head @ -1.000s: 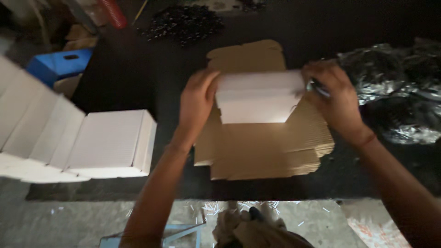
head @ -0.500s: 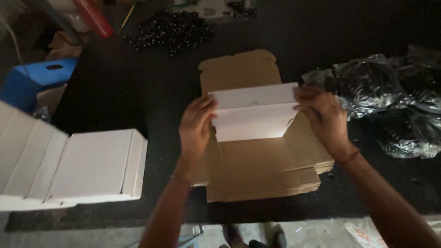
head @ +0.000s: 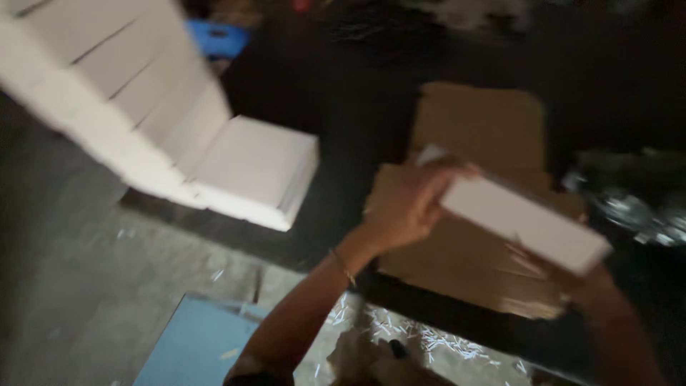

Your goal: The person assembles flat cardboard sheets into small white boxes by folding and tucking flaps, then places a round wrapped item into each box, closes the lid, and stacks the finished boxes on the left side of the table.

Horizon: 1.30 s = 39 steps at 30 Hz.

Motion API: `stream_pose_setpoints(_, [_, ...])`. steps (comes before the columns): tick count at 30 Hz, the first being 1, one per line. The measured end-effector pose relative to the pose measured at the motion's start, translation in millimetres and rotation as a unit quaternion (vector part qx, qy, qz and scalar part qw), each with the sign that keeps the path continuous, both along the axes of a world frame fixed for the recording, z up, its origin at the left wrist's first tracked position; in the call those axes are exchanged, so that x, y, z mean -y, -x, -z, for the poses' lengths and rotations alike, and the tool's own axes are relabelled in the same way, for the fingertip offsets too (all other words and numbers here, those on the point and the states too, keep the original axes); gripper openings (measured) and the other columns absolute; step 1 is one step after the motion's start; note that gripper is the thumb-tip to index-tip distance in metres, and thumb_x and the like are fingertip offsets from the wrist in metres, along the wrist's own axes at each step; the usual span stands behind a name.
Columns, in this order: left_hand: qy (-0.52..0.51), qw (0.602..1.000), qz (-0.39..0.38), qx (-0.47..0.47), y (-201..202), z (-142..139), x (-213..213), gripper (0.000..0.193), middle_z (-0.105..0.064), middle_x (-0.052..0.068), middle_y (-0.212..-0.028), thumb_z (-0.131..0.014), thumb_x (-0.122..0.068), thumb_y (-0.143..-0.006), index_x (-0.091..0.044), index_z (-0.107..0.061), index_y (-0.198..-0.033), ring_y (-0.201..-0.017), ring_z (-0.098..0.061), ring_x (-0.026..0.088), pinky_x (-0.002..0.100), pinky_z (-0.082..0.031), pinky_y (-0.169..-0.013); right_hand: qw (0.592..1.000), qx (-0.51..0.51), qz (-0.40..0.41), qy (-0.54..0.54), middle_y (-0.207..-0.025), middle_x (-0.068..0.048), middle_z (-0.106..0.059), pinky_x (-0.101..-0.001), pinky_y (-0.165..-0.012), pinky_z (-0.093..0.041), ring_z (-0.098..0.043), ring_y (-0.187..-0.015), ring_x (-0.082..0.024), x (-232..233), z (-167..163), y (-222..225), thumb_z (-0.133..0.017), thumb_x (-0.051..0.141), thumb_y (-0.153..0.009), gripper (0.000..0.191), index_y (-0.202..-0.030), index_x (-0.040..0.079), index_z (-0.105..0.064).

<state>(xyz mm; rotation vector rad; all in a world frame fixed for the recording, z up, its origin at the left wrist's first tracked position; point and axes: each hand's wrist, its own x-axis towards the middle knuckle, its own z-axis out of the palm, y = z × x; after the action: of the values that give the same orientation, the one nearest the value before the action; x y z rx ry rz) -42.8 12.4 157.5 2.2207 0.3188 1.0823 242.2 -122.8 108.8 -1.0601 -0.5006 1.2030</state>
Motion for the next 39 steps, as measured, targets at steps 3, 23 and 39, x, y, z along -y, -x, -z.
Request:
stream_pose_setpoints(3, [-0.092,0.995,-0.04,-0.018,52.8,-0.3,20.6,0.064,-0.055,0.002,-0.15,-0.049,0.02,-0.095,-0.017,-0.053,-0.147,-0.139,-0.057,0.024,0.035,-0.047,-0.119,0.999,0.036,-0.016,-0.019,-0.124,-0.011,-0.061,-0.0345,-0.09,-0.05,-0.058,-0.11,-0.022,-24.8,11.4,22.8,-0.055,0.031,-0.115,0.03,-0.131,0.007,-0.062])
stream_pose_setpoints(23, [0.075,0.798,-0.597,-0.034,193.4,91.5,-22.5,0.112,-0.008,0.036,-0.162,-0.088,-0.054,-0.07,-0.013,-0.03,-0.156,-0.15,-0.009,0.058,0.07,-0.015,-0.118,0.901,0.358,-0.239,-0.058,-0.131,-0.008,-0.055,-0.0358,-0.095,-0.044,-0.05,-0.116,-0.02,-345.2,58.5,291.5,-0.063,0.046,-0.096,0.064,-0.14,0.002,-0.048])
stream_pose_setpoints(39, [0.063,0.747,-0.66,-0.046,195.2,118.6,-57.4,0.099,-0.015,0.031,-0.167,-0.093,-0.039,-0.079,-0.012,-0.036,-0.156,-0.15,-0.028,0.05,0.06,-0.033,-0.121,0.919,0.212,-0.281,-0.18,-0.093,0.003,-0.052,-0.0297,-0.061,-0.045,-0.046,-0.073,-0.011,-374.9,82.4,325.7,-0.067,0.033,-0.096,0.04,-0.127,0.013,-0.05])
